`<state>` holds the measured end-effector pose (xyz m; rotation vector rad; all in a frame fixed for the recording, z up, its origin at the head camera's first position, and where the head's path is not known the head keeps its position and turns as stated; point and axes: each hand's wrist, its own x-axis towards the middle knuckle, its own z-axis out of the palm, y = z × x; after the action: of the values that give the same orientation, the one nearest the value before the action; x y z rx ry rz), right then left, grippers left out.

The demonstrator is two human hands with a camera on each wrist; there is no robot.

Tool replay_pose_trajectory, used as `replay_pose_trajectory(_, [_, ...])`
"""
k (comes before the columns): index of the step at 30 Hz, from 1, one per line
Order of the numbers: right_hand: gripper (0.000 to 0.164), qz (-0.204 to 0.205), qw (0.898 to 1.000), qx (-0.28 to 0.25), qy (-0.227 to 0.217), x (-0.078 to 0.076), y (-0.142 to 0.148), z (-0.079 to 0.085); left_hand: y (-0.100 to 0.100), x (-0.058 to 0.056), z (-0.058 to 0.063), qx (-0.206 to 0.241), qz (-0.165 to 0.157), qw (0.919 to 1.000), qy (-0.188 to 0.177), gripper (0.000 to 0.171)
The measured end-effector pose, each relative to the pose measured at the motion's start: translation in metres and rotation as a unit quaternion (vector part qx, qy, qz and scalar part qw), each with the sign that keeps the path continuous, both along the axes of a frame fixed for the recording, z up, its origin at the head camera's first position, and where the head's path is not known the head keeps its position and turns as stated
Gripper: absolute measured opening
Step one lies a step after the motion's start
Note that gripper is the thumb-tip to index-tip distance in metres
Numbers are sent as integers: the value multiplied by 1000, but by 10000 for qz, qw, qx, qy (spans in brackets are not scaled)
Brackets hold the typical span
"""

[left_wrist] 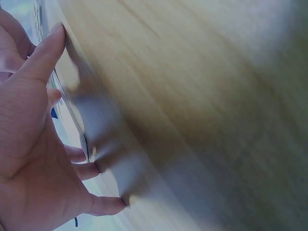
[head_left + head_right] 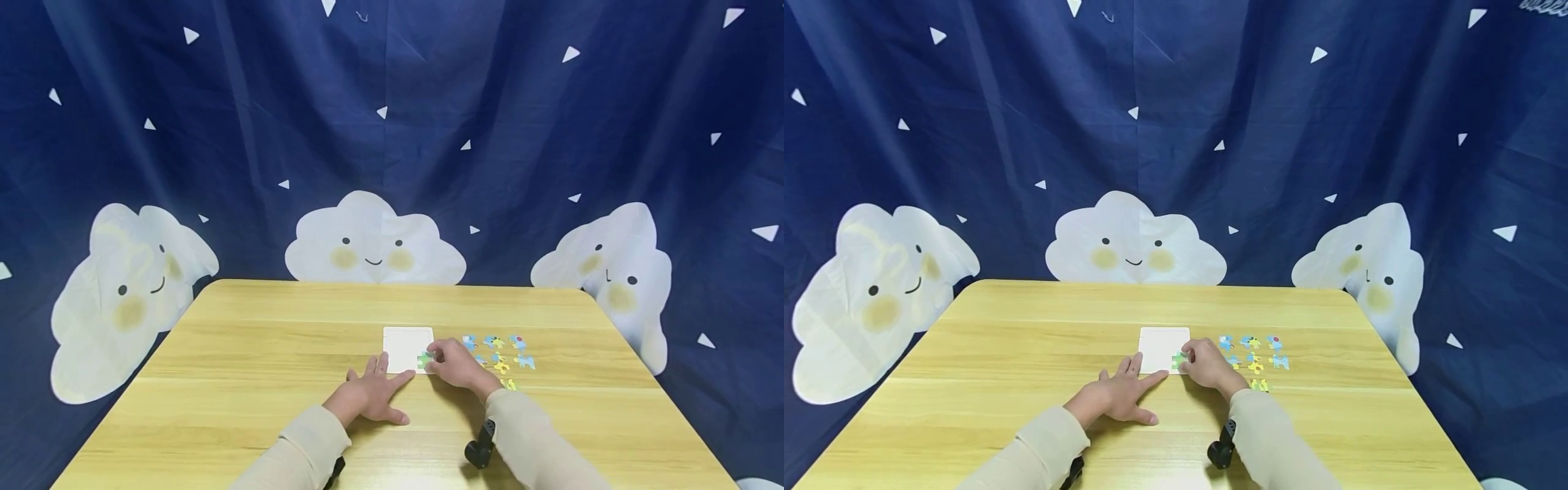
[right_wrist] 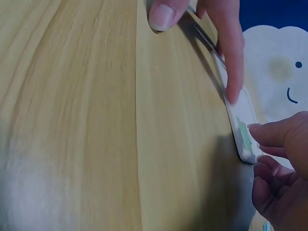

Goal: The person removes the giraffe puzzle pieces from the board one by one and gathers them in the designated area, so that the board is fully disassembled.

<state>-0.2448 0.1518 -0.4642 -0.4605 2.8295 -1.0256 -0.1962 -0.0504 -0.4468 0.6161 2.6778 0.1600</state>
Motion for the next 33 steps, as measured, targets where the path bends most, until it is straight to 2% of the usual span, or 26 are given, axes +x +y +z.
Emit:
replay_pose_trajectory(8, [25,5,10000,66,-46,-1,-7,-4,0,-1,0,-31,-21,10000,13,84])
replay_pose_trajectory(15, [25,-182,9998,65,-101,-1,-9,-5,0,0,-1,-20,-38,10000,31,84])
replay_pose_trajectory(24, [28,-247,9994,-222,18,-2,-11,-3,0,0,1,15,-26,10000,32,83])
replay_pose_trajectory(33, [21,-215,9981,-561,-115,0,-9,-7,0,1,1,15,-24,10000,22,83])
